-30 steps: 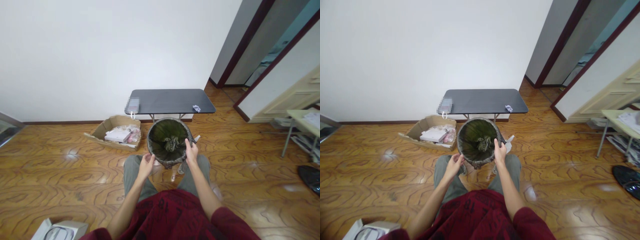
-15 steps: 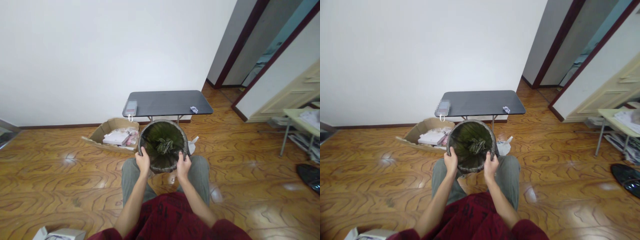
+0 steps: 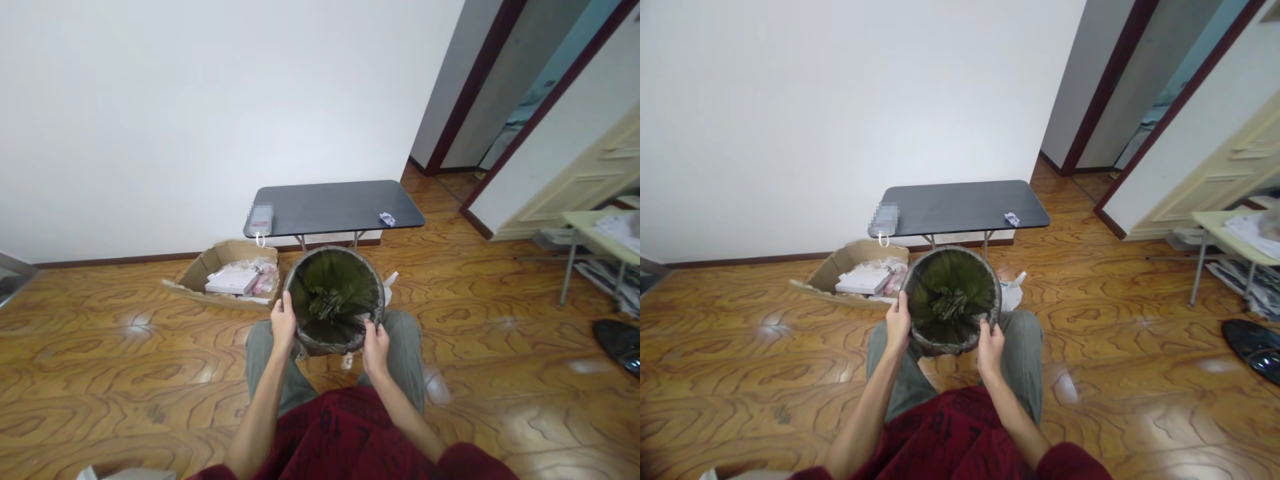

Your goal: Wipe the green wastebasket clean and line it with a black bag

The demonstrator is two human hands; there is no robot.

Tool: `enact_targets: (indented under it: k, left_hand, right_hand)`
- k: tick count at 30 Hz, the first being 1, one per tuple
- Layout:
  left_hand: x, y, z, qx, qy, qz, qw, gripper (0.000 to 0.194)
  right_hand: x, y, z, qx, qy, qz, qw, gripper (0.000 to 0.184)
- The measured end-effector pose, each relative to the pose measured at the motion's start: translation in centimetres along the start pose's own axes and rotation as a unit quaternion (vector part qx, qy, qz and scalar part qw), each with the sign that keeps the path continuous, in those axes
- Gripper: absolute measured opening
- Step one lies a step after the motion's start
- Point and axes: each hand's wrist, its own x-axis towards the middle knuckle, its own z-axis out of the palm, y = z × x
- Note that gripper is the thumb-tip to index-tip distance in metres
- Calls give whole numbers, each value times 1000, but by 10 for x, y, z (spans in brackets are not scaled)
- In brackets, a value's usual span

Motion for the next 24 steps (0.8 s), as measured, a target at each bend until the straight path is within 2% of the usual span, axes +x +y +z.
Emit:
enact_targets:
  k: [3, 5, 8, 11, 15, 17, 19, 21, 24]
  left_hand:
    - [4, 5, -6, 53, -12, 3, 999, 48]
    - [4, 9, -14, 116, 5, 18, 993, 40]
    - [-5, 16, -27, 214, 23, 84, 973, 35]
    - [-20, 21, -33, 289, -29, 135, 947, 42]
    - [-27, 19, -29, 423, -111, 75, 896, 42]
    - [-23, 15, -27, 488, -143, 39, 860, 36]
    - [-15, 10, -26, 523, -157, 22, 838, 34]
    - [-7, 5, -25, 512, -150, 5, 846, 34]
    - [4, -2, -21, 456, -128, -37, 880, 35]
  right_hand:
    - [5, -1, 6, 49, 9, 9, 999, 40]
    - [8, -2, 9, 59, 17, 7, 998, 40]
    - [10, -3, 11, 38, 26, -12, 999, 40]
    - [5, -4, 14, -18, 15, -46, 999, 42]
    - [-9, -9, 22, -70, 10, -77, 995, 43]
    - [-16, -11, 26, -81, 11, -77, 994, 44]
    - [-21, -10, 27, -87, 3, -72, 994, 44]
    - [-24, -7, 27, -90, -3, -65, 994, 45]
    - [-25, 0, 26, -92, 0, -58, 994, 47]
